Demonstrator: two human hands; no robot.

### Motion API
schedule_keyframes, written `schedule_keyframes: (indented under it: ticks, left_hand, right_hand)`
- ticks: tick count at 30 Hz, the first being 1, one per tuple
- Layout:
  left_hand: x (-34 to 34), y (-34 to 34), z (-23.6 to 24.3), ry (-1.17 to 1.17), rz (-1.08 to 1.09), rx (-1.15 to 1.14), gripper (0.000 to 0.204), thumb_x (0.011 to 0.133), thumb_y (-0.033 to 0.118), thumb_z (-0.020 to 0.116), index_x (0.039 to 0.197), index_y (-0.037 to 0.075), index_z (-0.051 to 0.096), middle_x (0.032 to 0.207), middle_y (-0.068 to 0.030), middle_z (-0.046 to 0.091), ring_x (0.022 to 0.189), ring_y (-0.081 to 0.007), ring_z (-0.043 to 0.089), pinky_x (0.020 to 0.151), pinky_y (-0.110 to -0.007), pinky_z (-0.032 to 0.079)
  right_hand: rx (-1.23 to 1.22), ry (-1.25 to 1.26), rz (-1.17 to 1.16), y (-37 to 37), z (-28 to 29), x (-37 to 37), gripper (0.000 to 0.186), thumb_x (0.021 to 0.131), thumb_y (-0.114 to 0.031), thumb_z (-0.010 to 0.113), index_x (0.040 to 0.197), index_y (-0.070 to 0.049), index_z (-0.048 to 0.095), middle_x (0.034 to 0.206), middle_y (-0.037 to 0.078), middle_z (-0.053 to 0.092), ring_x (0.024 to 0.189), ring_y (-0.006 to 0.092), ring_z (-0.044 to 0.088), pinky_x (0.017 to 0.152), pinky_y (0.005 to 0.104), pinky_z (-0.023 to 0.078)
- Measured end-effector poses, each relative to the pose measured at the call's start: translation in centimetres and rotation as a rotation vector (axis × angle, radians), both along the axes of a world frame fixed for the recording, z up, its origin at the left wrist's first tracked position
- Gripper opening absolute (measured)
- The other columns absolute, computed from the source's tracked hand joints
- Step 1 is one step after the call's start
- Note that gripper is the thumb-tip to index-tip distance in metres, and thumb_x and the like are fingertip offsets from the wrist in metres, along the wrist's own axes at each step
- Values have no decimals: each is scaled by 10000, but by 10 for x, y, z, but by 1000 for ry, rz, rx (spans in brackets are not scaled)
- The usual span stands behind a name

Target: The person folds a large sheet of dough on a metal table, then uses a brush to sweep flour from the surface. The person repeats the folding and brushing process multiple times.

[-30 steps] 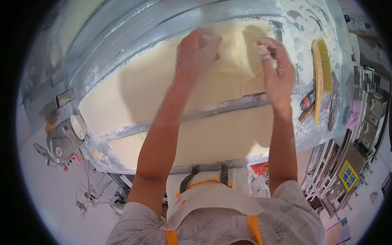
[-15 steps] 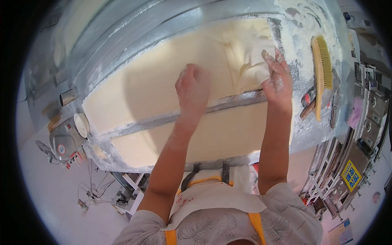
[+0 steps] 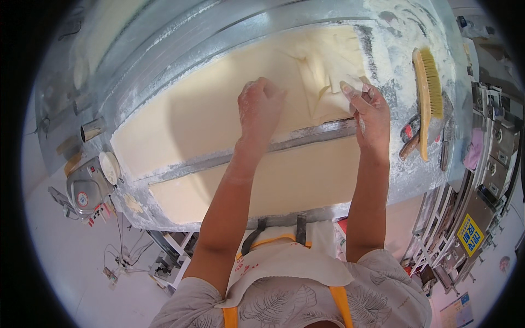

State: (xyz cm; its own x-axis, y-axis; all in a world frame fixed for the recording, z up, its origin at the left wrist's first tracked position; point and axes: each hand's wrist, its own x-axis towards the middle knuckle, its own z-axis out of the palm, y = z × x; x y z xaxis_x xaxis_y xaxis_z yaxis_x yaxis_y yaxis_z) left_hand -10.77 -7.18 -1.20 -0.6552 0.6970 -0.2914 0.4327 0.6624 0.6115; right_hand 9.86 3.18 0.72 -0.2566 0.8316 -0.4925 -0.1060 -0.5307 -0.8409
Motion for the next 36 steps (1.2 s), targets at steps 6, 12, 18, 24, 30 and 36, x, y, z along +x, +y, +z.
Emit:
schedule_keyframes:
  ticks: [6,12,18,24,30,36]
  left_hand:
    - [41,13,39,-467,130,463,176,958,88,776,1097,25,688,1133,-119,766,956,-183,734,906,-347,581]
    - [107,21,43,-124,-397,733,136,990,-8,692,1120,19,660,1172,-125,744,1025,-237,732,916,-390,592]
    - [102,4,27,-417,-132,542,260,902,-25,779,1126,44,667,1210,-120,716,1018,-225,714,815,-401,596]
    - [30,47,-10,1,-308,558,326,835,9,851,1109,62,682,1087,-94,668,960,-253,664,795,-388,569]
    - [13,70,-17,193,-514,572,277,836,36,846,1071,73,702,1050,-101,638,1049,-324,634,853,-429,552]
    - [-13,135,21,304,-665,731,207,901,77,819,1074,66,705,1021,-88,705,942,-299,700,825,-435,569]
  right_hand:
    - [19,66,-1,4,-8,8,227,1015,-68,732,1237,-19,720,957,-49,666,786,8,508,670,204,372]
    - [-101,124,-70,0,1,-1,218,1081,-139,656,1245,-9,716,1001,2,690,863,64,616,751,243,494]
    - [-88,13,57,11,3,8,280,1064,-153,688,1285,18,705,1113,47,746,968,82,665,830,251,519]
    - [38,1,128,9,0,9,308,1014,-138,758,1273,24,717,1080,16,749,908,53,635,793,228,486]
    - [-2,-105,159,11,5,14,283,1010,-124,751,1262,3,731,963,-24,735,761,14,560,671,211,415]
    - [-16,-116,79,7,4,10,323,1014,-123,745,1306,9,708,926,-34,715,742,15,548,656,213,406]
